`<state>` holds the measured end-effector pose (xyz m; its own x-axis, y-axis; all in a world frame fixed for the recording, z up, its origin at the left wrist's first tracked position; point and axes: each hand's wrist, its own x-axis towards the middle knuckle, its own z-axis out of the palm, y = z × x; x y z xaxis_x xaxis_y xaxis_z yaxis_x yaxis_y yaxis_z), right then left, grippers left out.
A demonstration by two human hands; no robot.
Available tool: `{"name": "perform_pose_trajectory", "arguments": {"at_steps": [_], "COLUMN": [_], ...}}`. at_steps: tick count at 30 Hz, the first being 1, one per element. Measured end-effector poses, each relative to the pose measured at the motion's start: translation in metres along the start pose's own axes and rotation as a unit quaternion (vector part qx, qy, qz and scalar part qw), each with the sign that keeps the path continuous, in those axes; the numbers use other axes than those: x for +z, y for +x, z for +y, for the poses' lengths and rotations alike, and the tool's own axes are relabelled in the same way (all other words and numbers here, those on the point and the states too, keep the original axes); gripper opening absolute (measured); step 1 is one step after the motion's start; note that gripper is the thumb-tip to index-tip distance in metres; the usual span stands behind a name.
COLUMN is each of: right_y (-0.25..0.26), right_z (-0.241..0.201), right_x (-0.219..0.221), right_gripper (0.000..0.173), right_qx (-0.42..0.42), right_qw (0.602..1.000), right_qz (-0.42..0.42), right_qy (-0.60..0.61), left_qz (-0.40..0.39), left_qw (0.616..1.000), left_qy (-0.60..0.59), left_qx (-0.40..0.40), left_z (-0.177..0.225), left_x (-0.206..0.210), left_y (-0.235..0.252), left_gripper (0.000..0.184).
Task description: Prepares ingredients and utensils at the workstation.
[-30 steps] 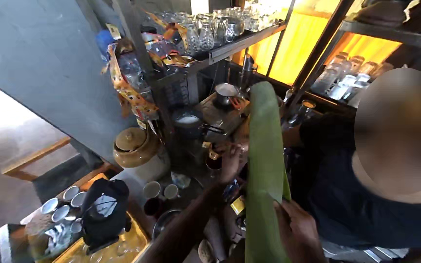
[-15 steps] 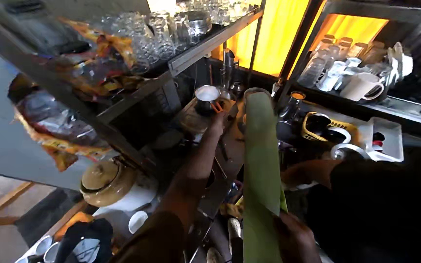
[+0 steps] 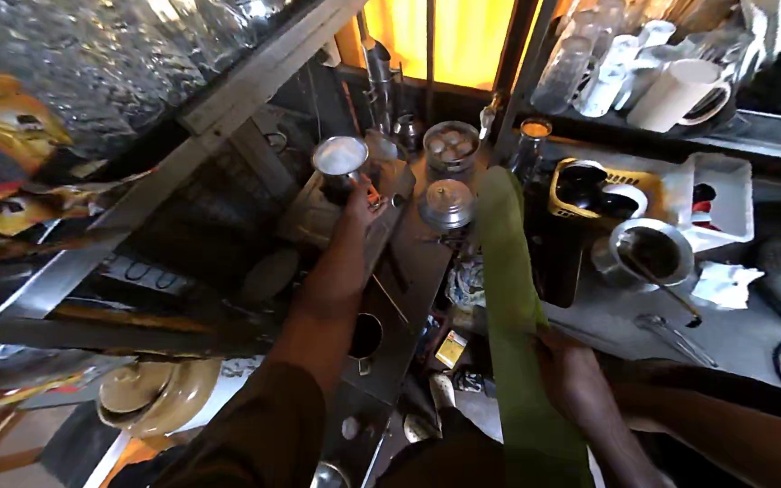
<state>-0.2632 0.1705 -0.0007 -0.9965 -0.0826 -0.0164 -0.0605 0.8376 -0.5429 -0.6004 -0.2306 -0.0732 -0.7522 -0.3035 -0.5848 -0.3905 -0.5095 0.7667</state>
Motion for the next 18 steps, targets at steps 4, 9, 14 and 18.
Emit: {"name": "perform_pose_trajectory", "arguments": {"at_steps": [4,9,14,18], "right_y": [0.061,0.166,0.257,0.284], "right_z": [-0.004,0.004,0.045,0.061], "right_x": [0.004,0.051,0.165,0.224], "right_gripper": [0.015,0.021,0.025,0.041], "right_qx": [-0.036,-0.039,0.050,0.129], "right_qw": [0.998,0.980,0.919,0.926], "right_qz": [0.022,0.045,0.021,-0.035], "right_qy": [0.037,0.191,0.391,0.353], "left_qz": [-0.005,-0.015,-0.075,-0.025], "left_qw": [0.999,1.000,0.997,0.999], "left_qy": [0.041,0.005,0.009,0.022], "left_qx": [-0.004,-0.011,0.003,0.039], "left_z": [0.008,0.013,0.024,0.022], "left_x": [-0.009,-0.012,0.000,0.013], "left_y": [-0.005,-0.001,0.023,0.045], "left_gripper": [0.062,0.068,0.052,0.042]}}
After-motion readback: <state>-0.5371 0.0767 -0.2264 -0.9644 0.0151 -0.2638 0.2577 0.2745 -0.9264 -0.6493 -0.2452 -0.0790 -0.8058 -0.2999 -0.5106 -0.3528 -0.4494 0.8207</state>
